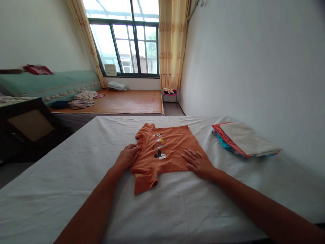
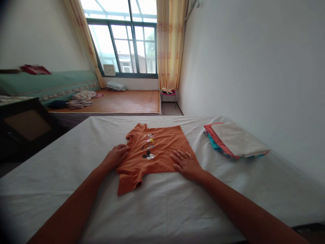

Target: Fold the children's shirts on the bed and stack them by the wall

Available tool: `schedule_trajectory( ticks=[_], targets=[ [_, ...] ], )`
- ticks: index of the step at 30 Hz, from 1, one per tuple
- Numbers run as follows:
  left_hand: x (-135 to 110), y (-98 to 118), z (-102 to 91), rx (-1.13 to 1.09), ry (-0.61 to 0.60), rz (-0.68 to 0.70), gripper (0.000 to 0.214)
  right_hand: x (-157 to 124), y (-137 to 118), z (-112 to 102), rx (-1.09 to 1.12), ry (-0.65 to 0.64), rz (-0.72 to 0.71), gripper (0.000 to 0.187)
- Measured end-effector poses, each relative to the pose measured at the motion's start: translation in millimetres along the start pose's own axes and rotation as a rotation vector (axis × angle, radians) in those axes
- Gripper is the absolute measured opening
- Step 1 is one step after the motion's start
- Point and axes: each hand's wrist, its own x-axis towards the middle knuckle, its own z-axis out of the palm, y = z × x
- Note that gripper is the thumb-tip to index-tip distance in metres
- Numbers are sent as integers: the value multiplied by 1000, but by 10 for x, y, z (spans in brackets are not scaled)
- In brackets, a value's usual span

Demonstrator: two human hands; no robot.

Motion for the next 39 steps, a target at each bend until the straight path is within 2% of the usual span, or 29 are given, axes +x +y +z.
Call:
schedule_trajectory(
  ticks=[5, 9, 12, 15, 18, 20, 22, 24, 27, 29, 31, 33, 36, 37, 39],
  targets=[
    [-5, 14, 5, 20, -20, -18, 36, -350, 224, 31, -59, 68, 88, 59],
    [-3, 22, -9, 11, -8, -23, 34, -279, 211, -128, -46, 36, 86, 59],
    [-8, 25, -16, 8, -11, -29, 33, 52, 61, -316, 58, 14, 23, 55],
    [-19, 17, -1, 10, -1, -38, 33, 524, -244, -405, 165, 46, -116, 55],
    [-29, 6, 27, 4, 17, -42, 33, 1008, -515, -338, 207, 72, -330, 51],
    [-34, 5, 46, -2, 32, -47, 32, 1293, -511, -243, 204, 55, -391, 50],
    [-43, 7, 61, -10, 45, -54, 31, 1515, -294, -151, 162, 31, -291, 52],
    [-57, 4, 69, -20, 48, -62, 31, 1636, 97, -80, 85, 30, -98, 54],
    [-65, -11, 47, -32, 41, -63, 29, 1612, 741, -3, -24, 95, 249, 56],
    [-25, 3, -2, -22, 72, -77, 27, 1522, 1032, 43, -55, 118, 343, 56],
    [79, 81, -66, -15, 133, -78, 28, 1446, 1165, 84, -71, 131, 361, 57],
    [250, 246, -110, -33, 164, 5, 31, 1414, 1183, 112, -79, 135, 356, 58],
    [578, 594, -47, -55, 82, 258, 34, 1422, 1145, 127, -81, 137, 357, 58],
    [685, 700, 15, -47, 35, 308, 37, 1429, 1139, 128, -81, 140, 359, 58],
    [868, 830, 181, -26, -66, 321, 42, 1438, 1146, 133, -81, 151, 360, 57]
  ],
)
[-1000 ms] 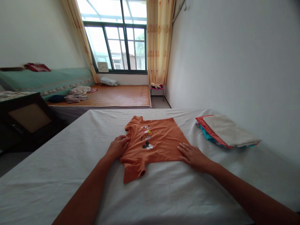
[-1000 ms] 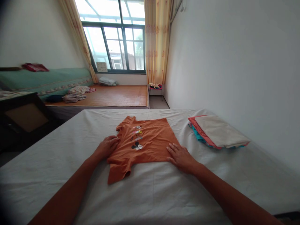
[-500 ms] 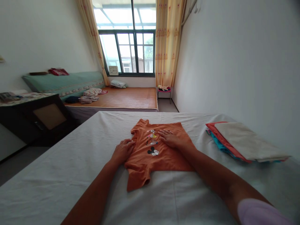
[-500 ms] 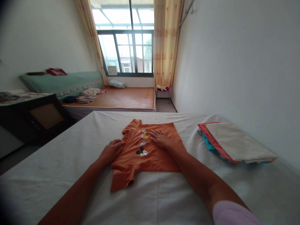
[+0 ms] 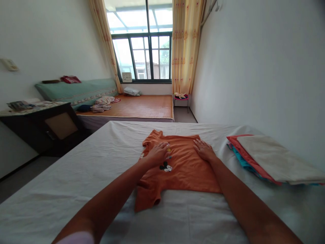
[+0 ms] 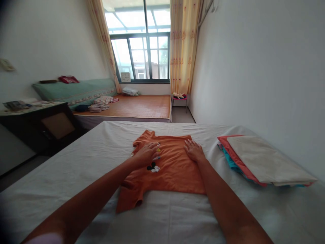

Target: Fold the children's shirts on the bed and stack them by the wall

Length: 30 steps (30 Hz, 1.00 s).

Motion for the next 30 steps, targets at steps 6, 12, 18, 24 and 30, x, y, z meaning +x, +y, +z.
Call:
schedule_trajectory(
  ticks=[6, 12, 18, 24, 30],
  targets=[
    [97, -581, 286, 83, -104, -363, 55, 21, 51, 34, 9, 15, -12, 58],
    [-135, -1168, 212, 111, -57, -671, 54, 30, 61, 35, 4, 16, -20, 58],
    [-175, -1122, 233, 110, 4, -651, 52, -1, 56, 9, -15, 19, -7, 55],
    [-181, -1107, 214, 82, 26, -652, 52, 11, -472, -220, -25, 2, -79, 51],
    [-197, -1120, 226, 62, 41, -650, 52, 282, -941, -255, 145, -168, -492, 56]
  ],
)
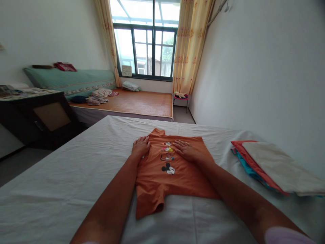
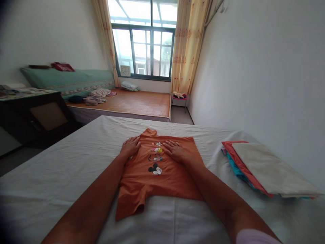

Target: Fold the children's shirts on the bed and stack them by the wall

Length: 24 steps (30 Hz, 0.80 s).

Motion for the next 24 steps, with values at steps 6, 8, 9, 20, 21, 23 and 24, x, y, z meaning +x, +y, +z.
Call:
schedule_trajectory(
  ticks=[6, 8, 9, 20, 21, 23, 24],
  targets=[
    [20, -19, 17, -17, -2, -17, 50, 301, 71, -157, -76, 131, 451, 58],
    [31, -22, 25, -23, -1, -18, 50, 459, -203, -128, -65, 153, 209, 55],
    [34, -23, 30, -26, 1, -16, 49, 543, -369, -91, -56, 134, 104, 54],
    [1, -29, 3, -26, 10, -9, 48, 923, -866, -129, 10, 31, 18, 55],
    [4, -33, 2, -28, 13, -8, 48, 850, -901, -101, 7, 27, 20, 56],
    [9, -40, 5, -36, 22, -2, 48, 604, -974, 0, -2, 15, 7, 57],
    [9, -42, 9, -41, 26, 1, 48, 434, -993, 60, -9, 5, -13, 58]
  ],
)
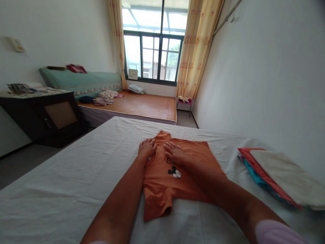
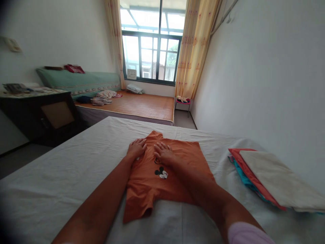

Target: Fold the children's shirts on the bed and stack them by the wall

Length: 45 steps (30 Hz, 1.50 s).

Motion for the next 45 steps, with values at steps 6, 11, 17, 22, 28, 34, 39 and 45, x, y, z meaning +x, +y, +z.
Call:
schedule_trajectory(
  ticks=[6, 11, 17, 22, 28, 34, 39, 45],
  targets=[
    [-30, 54, -46, 3, -18, -5, 49, -1268, 436, 126, -36, -22, -26, 56],
    [-21, 179, -358, 55, -205, 10, 55, -1965, 1058, 129, -146, 79, 244, 56],
    [-601, 556, -778, -88, -264, 571, 51, -2126, 1230, 213, -189, 134, 315, 55],
    [-1408, 590, -885, -438, -689, 927, 31, -2120, 1189, 188, -103, 219, 287, 52],
    [-1745, 37, -1128, -501, -643, 845, 30, -2405, 1211, -62, 366, 238, 165, 47],
    [-1826, -127, -1121, -341, -492, 728, 52, -2707, 1094, -355, 513, -96, -95, 49],
    [-1659, 133, -969, -347, -439, 761, 26, -2706, 977, -403, 348, -73, -210, 38],
    [-1321, 302, -1087, -663, -562, 548, 36, -2634, 1047, -246, 432, 97, -114, 23]
  ],
)
